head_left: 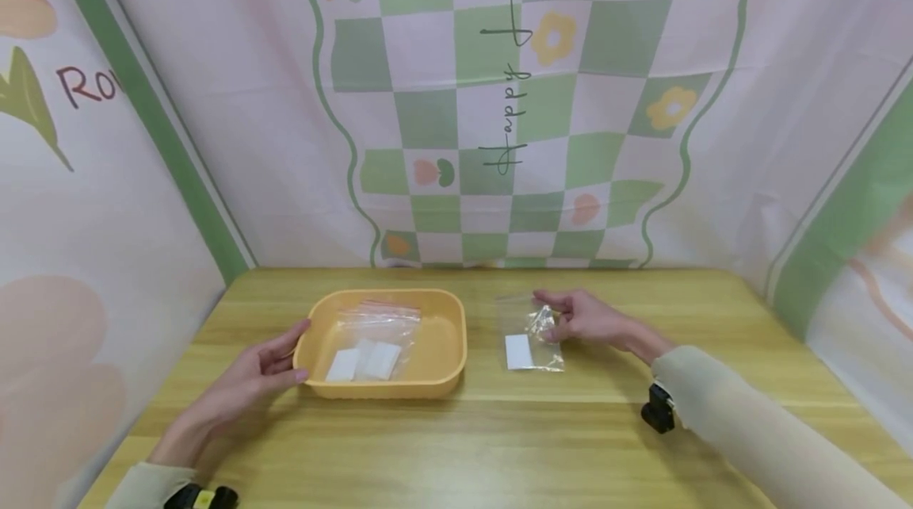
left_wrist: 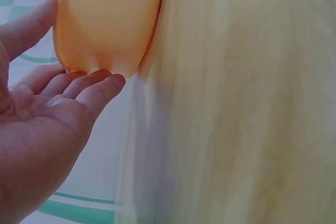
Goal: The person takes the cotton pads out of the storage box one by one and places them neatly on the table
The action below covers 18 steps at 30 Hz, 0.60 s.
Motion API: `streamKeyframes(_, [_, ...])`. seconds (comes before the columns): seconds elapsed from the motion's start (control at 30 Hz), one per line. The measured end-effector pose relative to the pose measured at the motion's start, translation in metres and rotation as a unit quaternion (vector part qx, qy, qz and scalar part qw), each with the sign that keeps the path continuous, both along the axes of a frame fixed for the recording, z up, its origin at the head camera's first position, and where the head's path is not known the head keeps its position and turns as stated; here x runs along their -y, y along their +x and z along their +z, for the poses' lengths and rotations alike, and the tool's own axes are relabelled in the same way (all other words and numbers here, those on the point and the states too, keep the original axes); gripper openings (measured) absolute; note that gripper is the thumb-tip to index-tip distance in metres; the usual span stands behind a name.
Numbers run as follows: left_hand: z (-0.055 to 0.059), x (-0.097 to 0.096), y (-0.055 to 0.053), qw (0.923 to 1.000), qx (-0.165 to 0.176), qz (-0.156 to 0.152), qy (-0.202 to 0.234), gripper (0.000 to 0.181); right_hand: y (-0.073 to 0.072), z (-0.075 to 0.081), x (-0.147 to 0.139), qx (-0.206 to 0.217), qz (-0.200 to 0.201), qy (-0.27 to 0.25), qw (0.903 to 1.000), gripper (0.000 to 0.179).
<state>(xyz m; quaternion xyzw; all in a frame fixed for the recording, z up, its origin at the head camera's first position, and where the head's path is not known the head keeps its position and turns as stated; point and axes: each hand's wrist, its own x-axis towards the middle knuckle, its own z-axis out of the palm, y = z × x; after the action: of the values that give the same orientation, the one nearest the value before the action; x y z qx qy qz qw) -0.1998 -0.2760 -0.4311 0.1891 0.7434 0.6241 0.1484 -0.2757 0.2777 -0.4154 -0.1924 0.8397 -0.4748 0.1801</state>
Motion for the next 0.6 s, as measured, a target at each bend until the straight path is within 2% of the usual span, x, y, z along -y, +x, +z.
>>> streamKeyframes(0.37, [-0.002,0.001,-0.001,1.0,0.004,-0.004,0.006,0.082,-0.003,-0.008,0.012,-0.032,-0.018,0.018,0.9992,0.088])
streamKeyframes(0.6, [-0.001,0.0,-0.001,1.0,0.003,-0.004,0.009,0.082,-0.004,-0.006,0.022,-0.025,-0.023,0.014,0.9993,0.089])
